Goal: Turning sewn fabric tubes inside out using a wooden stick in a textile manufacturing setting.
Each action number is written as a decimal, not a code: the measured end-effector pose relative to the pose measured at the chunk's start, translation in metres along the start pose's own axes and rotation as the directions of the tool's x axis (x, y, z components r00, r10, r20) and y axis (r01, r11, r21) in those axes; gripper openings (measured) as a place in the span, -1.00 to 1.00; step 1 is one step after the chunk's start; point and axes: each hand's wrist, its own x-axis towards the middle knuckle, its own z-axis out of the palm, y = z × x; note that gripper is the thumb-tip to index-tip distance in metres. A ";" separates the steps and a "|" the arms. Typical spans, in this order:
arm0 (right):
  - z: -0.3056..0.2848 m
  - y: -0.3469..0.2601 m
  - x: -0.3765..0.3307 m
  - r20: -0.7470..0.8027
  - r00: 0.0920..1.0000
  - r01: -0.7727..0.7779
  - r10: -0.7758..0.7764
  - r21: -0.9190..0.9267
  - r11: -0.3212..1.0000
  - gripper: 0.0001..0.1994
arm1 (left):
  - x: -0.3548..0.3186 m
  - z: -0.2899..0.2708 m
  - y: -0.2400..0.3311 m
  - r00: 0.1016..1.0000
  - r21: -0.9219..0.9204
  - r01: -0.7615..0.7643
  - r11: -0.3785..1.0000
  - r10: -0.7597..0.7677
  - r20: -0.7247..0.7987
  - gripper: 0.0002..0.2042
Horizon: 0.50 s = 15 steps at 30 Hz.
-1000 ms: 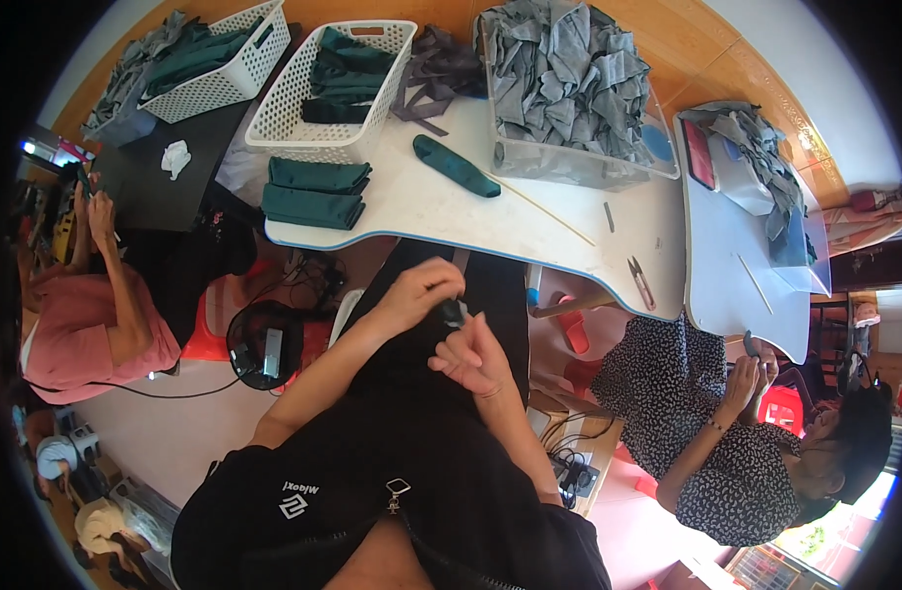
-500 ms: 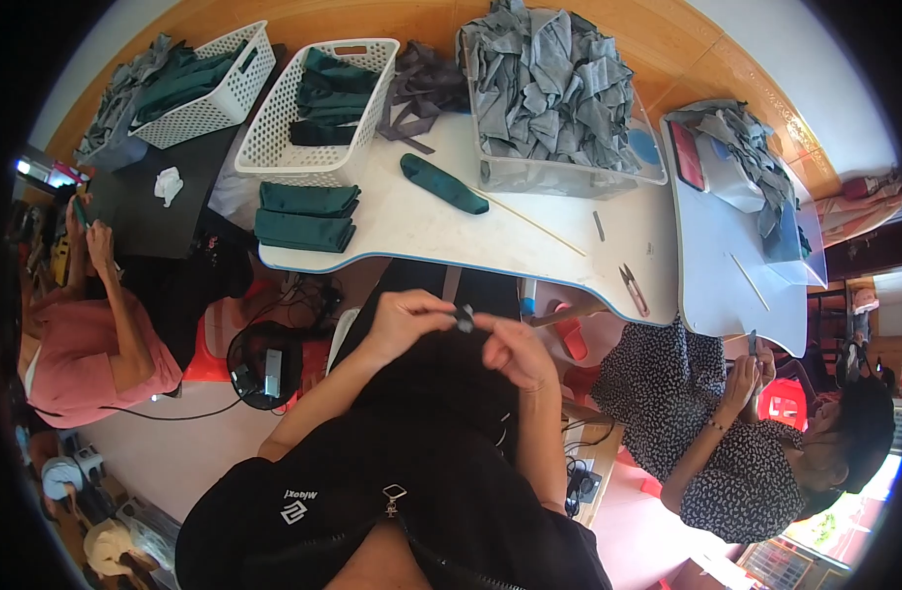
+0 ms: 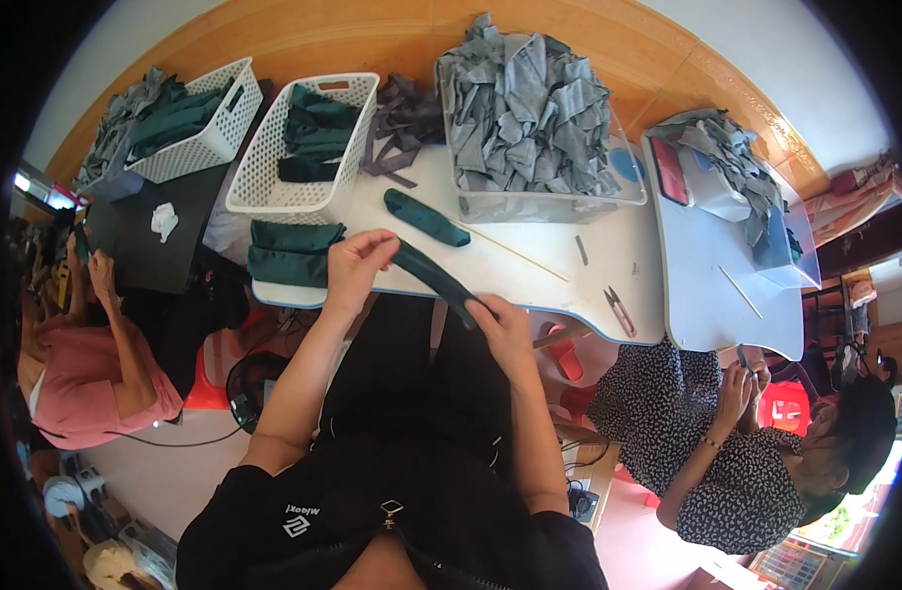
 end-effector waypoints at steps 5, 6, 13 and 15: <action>-0.023 -0.092 0.055 -0.255 0.924 0.252 -0.284 -0.151 0.956 -0.69 | 0.020 0.014 0.004 0.937 0.668 -0.183 0.721 0.334 -0.103 -0.46; -0.037 -0.115 0.056 -0.284 0.900 0.276 -0.332 -0.217 0.936 -0.70 | 0.010 0.023 0.002 0.888 0.863 -0.239 0.446 0.459 0.009 -0.30; -0.159 -0.163 0.201 -0.452 0.644 0.367 -0.617 -0.525 0.768 -0.75 | -0.012 0.068 0.019 0.908 0.693 -0.402 0.598 0.360 0.216 -0.23; -0.160 -0.194 0.237 -0.454 0.634 0.388 -0.627 -0.514 0.765 -0.75 | -0.002 0.065 0.029 0.910 0.657 -0.405 0.636 0.352 0.220 -0.26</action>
